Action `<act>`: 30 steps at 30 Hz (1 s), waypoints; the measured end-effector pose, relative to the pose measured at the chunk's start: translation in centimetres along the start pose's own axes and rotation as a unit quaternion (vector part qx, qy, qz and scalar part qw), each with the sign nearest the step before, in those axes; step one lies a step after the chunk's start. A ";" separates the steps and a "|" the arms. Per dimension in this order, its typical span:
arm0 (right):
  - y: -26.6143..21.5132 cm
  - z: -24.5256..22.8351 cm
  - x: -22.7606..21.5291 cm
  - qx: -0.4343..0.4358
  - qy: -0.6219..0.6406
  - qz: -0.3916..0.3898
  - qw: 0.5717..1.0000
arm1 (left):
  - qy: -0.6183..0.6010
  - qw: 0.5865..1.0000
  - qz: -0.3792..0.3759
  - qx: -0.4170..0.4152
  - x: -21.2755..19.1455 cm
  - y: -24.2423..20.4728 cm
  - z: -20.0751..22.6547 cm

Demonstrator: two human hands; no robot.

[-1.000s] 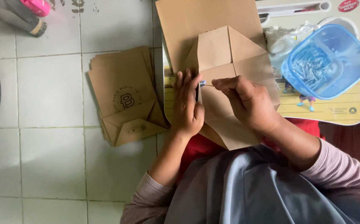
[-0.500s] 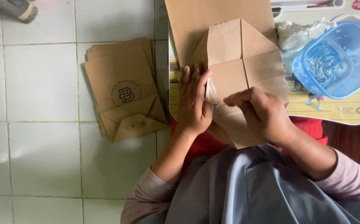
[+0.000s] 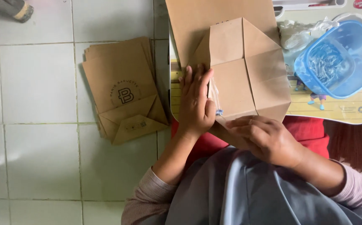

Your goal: Applying glue to paper bags and folding them to assemble

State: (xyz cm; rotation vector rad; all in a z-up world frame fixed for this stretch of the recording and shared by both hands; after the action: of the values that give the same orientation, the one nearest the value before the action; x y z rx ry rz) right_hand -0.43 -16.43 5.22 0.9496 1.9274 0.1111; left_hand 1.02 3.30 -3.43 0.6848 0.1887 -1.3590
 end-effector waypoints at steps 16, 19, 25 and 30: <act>1.9 0.9 -0.4 0.030 -0.029 0.042 0.998 | -0.014 1.000 -0.009 0.014 -0.8 0.0 0.4; -1.0 1.9 -4.3 0.115 0.065 0.085 0.988 | 0.026 0.999 -0.014 0.036 -0.7 0.5 0.9; -5.3 6.9 -13.0 0.220 -0.086 0.295 0.926 | 0.141 0.989 -0.035 0.022 -0.1 0.9 1.9; -4.8 8.6 -11.7 0.230 -0.119 0.229 0.938 | 0.187 0.982 -0.023 0.029 0.2 0.9 2.4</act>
State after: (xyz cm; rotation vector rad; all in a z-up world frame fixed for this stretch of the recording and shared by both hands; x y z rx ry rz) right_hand 6.46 -29.97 6.74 1.6395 1.5016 -0.1897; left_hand 1.33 1.86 -1.36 0.9882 0.4693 -1.2734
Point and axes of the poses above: each hand's wrist, its own y-axis towards the middle knuckle, its own x-axis out of the palm, z = x × y, the point moved 2 cm from there along y, towards the middle knuckle, and after that the axes turned 7 degrees about -y, right-handed, at the moved point
